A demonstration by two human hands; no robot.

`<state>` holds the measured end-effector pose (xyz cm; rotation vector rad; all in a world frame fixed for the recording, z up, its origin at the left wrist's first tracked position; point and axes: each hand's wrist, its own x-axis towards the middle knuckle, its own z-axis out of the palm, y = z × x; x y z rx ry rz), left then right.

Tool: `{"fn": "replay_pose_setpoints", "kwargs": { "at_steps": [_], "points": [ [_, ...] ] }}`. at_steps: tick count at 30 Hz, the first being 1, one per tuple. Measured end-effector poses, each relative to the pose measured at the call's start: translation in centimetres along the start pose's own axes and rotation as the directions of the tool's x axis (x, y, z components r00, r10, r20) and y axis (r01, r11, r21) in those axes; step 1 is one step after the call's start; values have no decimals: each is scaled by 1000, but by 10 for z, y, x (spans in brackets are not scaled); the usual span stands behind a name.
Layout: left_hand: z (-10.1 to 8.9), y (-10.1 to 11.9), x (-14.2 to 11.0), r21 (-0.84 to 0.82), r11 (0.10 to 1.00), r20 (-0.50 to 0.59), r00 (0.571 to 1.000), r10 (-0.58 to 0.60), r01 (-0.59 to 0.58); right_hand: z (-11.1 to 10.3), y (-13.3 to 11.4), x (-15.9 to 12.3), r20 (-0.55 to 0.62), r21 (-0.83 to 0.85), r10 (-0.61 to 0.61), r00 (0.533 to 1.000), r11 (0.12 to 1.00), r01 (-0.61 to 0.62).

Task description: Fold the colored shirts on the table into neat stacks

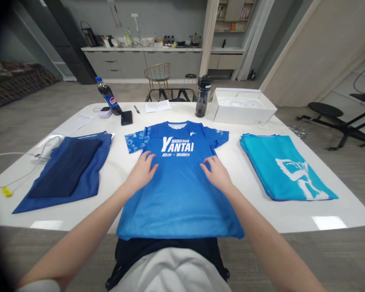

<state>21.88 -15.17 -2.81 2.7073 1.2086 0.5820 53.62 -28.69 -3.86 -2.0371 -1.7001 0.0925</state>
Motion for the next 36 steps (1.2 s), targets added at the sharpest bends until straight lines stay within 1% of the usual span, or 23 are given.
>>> {"fn": "replay_pose_setpoints", "kwargs": {
  "at_steps": [2, 4, 5, 6, 8, 10, 11, 12, 13, 14, 15, 17, 18, 20, 22, 24, 26, 28, 29, 31, 33, 34, 36],
  "points": [
    [17, -15, 48, 6, 1000, -17, 999, -29, 29, 11, 15, 42, -83, -19, 1, 997, 1000, -3],
    [31, -34, 83, 4, 996, 14, 996, -93, 93, 16, 32, 70, -83, -102, 28, 996, 994, -36],
    [36, -46, 93, 10, 990, 47, 989, -144, 143, 16, 42, 77, -61, -165, 61, 996, 984, -70],
    [39, -59, 98, 27, 979, 82, 975, -204, 203, 14, 51, 78, -42, -236, 109, 993, 965, -116],
    [40, -87, 95, 100, 943, 134, 935, -328, 316, 6, 68, 70, -55, -372, 218, 974, 901, -223],
    [35, -112, 83, 201, 896, 133, 895, -425, 396, -4, 80, 57, -132, -459, 288, 949, 830, -316],
    [32, -122, 78, 245, 869, 121, 876, -467, 429, -7, 84, 53, -169, -476, 297, 940, 810, -342],
    [29, -128, 74, 277, 849, 106, 864, -493, 450, -9, 86, 52, -187, -475, 292, 938, 809, -347],
    [27, -130, 74, 292, 840, 92, 860, -501, 458, -8, 87, 55, -179, -456, 273, 945, 828, -326],
    [27, -130, 77, 290, 846, 85, 869, -488, 447, -5, 85, 62, -148, -417, 241, 959, 864, -281],
    [29, -127, 83, 270, 868, 90, 887, -453, 416, 0, 83, 73, -106, -361, 201, 974, 905, -226],
    [36, -117, 104, 196, 923, 131, 924, -359, 331, 15, 77, 103, -15, -230, 150, 989, 962, -149],
    [41, -112, 116, 156, 939, 159, 930, -330, 306, 23, 74, 121, 24, -179, 160, 987, 972, -153],
    [53, -108, 141, 102, 939, 209, 915, -344, 330, 38, 71, 153, 94, -137, 256, 962, 960, -242],
    [65, -113, 161, 91, 914, 230, 885, -406, 395, 49, 73, 178, 159, -156, 374, 914, 923, -351],
    [75, -122, 175, 107, 895, 229, 866, -445, 432, 54, 77, 195, 202, -188, 454, 868, 888, -421],
    [82, -130, 183, 138, 886, 203, 863, -462, 442, 56, 81, 203, 221, -218, 496, 840, 864, -453],
    [83, -137, 188, 154, 885, 160, 872, -462, 440, 56, 83, 207, 203, -240, 514, 834, 851, -466],
    [81, -139, 189, 150, 885, 125, 879, -460, 441, 55, 84, 208, 169, -250, 516, 840, 846, -470],
    [75, -146, 191, 140, 874, 21, 881, -472, 465, 54, 86, 210, 52, -278, 504, 862, 836, -473],
    [65, -157, 191, 166, 836, -75, 852, -518, 523, 51, 91, 213, -70, -320, 470, 880, 825, -466],
    [61, -164, 191, 197, 811, -96, 835, -542, 550, 50, 95, 216, -109, -341, 456, 884, 818, -464],
    [55, -179, 189, 276, 777, -88, 820, -566, 565, 47, 106, 221, -134, -362, 452, 882, 806, -468]
  ]
}}
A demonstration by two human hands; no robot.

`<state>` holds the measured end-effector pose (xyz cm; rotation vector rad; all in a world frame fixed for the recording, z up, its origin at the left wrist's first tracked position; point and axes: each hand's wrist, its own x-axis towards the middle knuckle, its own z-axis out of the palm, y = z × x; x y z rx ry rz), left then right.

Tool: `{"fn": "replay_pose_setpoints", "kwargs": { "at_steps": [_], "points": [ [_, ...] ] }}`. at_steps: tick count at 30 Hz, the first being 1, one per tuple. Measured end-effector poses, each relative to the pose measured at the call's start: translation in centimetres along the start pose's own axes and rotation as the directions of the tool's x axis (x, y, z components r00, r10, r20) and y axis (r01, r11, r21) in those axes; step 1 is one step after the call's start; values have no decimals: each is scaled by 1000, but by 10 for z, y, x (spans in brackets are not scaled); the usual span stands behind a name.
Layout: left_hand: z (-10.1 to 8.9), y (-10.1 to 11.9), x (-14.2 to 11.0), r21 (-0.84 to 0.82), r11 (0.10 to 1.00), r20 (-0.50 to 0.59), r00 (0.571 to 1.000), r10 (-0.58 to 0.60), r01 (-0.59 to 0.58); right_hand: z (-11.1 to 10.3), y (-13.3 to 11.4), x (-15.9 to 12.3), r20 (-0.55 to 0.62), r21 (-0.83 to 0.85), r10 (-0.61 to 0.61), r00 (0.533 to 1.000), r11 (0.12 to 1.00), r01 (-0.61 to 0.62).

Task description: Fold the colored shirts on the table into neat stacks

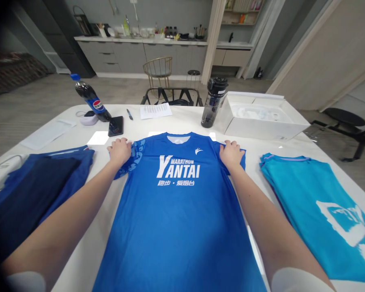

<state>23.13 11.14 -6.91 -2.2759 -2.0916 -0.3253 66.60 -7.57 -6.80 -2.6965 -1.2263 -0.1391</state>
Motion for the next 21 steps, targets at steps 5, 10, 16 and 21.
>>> {"fn": "replay_pose_setpoints", "kwargs": {
  "at_steps": [5, 10, 16, 21],
  "points": [
    [5, -27, 15, 110, 985, 77, 990, 122, -130, 6, 18, 23, 75, -8, -29, 997, 1000, 30],
    [8, -33, 25, 109, 962, 144, 961, 235, -251, 10, 22, 35, 118, -55, -66, 991, 996, 73],
    [11, -28, 58, 131, 969, 77, 977, 200, -209, 13, 9, 60, 10, -92, 7, 1000, 996, -6],
    [0, -1, 73, 130, 980, -90, 983, 161, -149, 10, -10, 76, -100, -30, 93, 991, 995, -97]
  ]
}}
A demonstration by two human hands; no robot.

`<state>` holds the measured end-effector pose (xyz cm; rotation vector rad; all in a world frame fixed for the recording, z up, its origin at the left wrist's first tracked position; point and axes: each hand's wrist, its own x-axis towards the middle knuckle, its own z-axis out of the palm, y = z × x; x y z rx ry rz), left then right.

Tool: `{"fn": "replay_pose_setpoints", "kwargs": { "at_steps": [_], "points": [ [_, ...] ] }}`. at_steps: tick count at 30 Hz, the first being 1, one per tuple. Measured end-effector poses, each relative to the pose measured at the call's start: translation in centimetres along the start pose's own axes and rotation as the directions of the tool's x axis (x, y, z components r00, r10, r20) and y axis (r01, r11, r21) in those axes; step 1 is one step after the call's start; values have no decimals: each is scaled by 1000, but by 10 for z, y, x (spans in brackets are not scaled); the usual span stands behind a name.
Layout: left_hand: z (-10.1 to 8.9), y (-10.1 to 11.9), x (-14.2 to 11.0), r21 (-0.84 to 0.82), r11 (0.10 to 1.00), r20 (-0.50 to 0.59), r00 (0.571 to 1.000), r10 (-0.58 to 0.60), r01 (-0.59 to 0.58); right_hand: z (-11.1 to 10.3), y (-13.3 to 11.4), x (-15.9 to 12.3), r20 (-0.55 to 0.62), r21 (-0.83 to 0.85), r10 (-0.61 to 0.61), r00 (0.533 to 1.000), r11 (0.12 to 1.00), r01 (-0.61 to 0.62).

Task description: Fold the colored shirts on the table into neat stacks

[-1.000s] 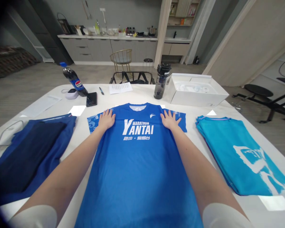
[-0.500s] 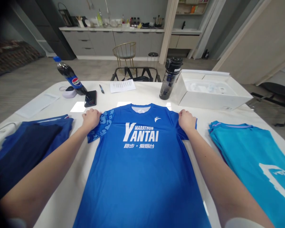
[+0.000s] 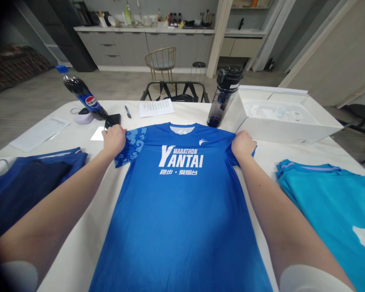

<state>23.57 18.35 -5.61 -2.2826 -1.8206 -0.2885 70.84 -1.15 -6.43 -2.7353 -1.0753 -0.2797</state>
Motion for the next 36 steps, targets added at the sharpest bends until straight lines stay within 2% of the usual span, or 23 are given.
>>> {"fn": "replay_pose_setpoints", "kwargs": {
  "at_steps": [1, 3, 4, 6, 7, 8, 9, 11, 14, 16, 19, 21, 25, 28, 36],
  "points": [
    [-5, 12, -1, -17, 1000, -47, 999, 22, -23, -2, -6, -4, -23, 20, -17, 1000, 1000, 17],
    [-14, 45, -10, -77, 984, -77, 985, 154, -160, -8, -23, -19, -60, 66, -138, 989, 988, 142],
    [-16, 64, -17, -126, 955, -47, 963, 266, -270, -11, -34, -30, -62, 92, -233, 970, 967, 238],
    [-17, 102, -34, -228, 868, 53, 885, 463, -440, -13, -57, -55, 11, 161, -449, 893, 883, 442],
    [-16, 119, -43, -266, 840, 93, 855, 510, -473, -12, -68, -66, 62, 194, -521, 851, 843, 502],
    [-13, 133, -52, -287, 831, 116, 844, 523, -476, -10, -78, -76, 113, 213, -558, 822, 822, 528],
    [-9, 144, -61, -297, 834, 130, 846, 517, -464, -7, -85, -85, 153, 216, -568, 809, 818, 533],
    [-3, 155, -73, -309, 850, 138, 864, 484, -427, -1, -93, -96, 204, 191, -547, 812, 836, 515],
    [-3, 152, -85, -327, 849, 121, 872, 474, -416, 1, -90, -103, 237, 163, -534, 812, 846, 508],
    [-8, 147, -93, -334, 815, 88, 845, 528, -474, -4, -84, -110, 241, 167, -557, 795, 831, 531],
    [-19, 146, -113, -371, 747, 87, 780, 620, -552, -14, -74, -130, 239, 198, -633, 736, 774, 602],
    [-25, 147, -132, -408, 728, 120, 758, 642, -552, -20, -68, -148, 263, 226, -667, 697, 745, 628],
    [-37, 143, -173, -435, 700, 135, 728, 672, -566, -33, -54, -188, 294, 252, -670, 681, 742, 621],
    [-48, 132, -204, -440, 672, 131, 698, 704, -595, -47, -38, -220, 271, 278, -706, 655, 709, 649],
    [-82, 96, -289, -444, 599, 119, 618, 777, -667, -82, 13, -302, 269, 368, -803, 531, 596, 714]
  ]
}}
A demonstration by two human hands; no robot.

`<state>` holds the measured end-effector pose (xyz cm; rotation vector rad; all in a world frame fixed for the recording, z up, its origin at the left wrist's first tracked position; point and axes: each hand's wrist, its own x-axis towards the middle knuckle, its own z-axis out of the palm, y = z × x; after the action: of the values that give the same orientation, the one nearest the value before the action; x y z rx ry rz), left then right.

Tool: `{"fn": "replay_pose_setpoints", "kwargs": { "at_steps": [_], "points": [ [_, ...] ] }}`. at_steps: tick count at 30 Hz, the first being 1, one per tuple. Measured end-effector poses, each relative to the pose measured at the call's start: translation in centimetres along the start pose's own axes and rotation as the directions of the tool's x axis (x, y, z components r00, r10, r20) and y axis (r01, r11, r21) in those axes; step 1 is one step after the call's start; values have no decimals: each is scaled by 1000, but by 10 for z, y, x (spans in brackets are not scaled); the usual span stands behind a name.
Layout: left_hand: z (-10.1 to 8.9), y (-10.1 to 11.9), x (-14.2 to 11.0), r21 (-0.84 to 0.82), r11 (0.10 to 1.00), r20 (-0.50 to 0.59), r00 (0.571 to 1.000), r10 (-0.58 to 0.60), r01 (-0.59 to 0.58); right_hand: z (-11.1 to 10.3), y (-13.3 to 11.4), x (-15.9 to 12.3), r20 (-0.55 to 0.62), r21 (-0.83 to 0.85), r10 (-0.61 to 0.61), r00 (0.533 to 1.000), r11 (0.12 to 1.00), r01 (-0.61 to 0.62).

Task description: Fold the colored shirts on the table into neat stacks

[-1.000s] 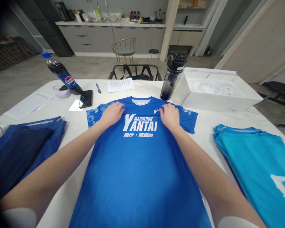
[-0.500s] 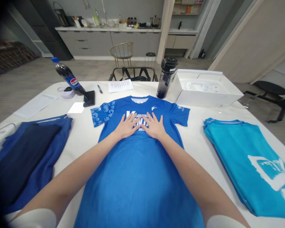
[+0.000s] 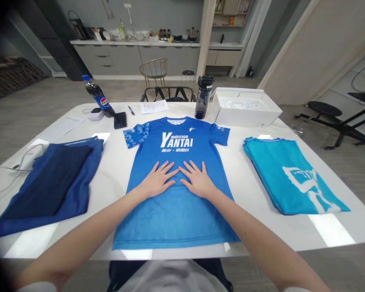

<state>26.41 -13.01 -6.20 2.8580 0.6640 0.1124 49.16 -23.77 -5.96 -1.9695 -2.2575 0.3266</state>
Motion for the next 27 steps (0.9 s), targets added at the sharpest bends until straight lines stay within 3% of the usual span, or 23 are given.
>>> {"fn": "replay_pose_setpoints", "kwargs": {
  "at_steps": [5, 12, 18, 22, 27],
  "points": [
    [2, 34, -49, -6, 999, 21, 998, 51, -51, 6, -22, -51, 4, 11, -79, 997, 997, 79],
    [8, 82, -115, -1, 1000, 18, 1000, 11, -11, 12, -51, -122, -3, 14, -113, 994, 994, 113],
    [-3, 106, -168, -61, 998, 50, 998, 28, -25, 4, -56, -179, 53, 254, -181, 982, 953, 162],
    [-15, 93, -155, -89, 996, -22, 999, -23, 21, -8, -44, -171, -81, 379, -70, 994, 920, 95],
    [-16, 54, -82, -64, 998, -144, 989, -32, 23, -15, -12, -116, -181, 340, 90, 979, 940, -23]
  ]
}}
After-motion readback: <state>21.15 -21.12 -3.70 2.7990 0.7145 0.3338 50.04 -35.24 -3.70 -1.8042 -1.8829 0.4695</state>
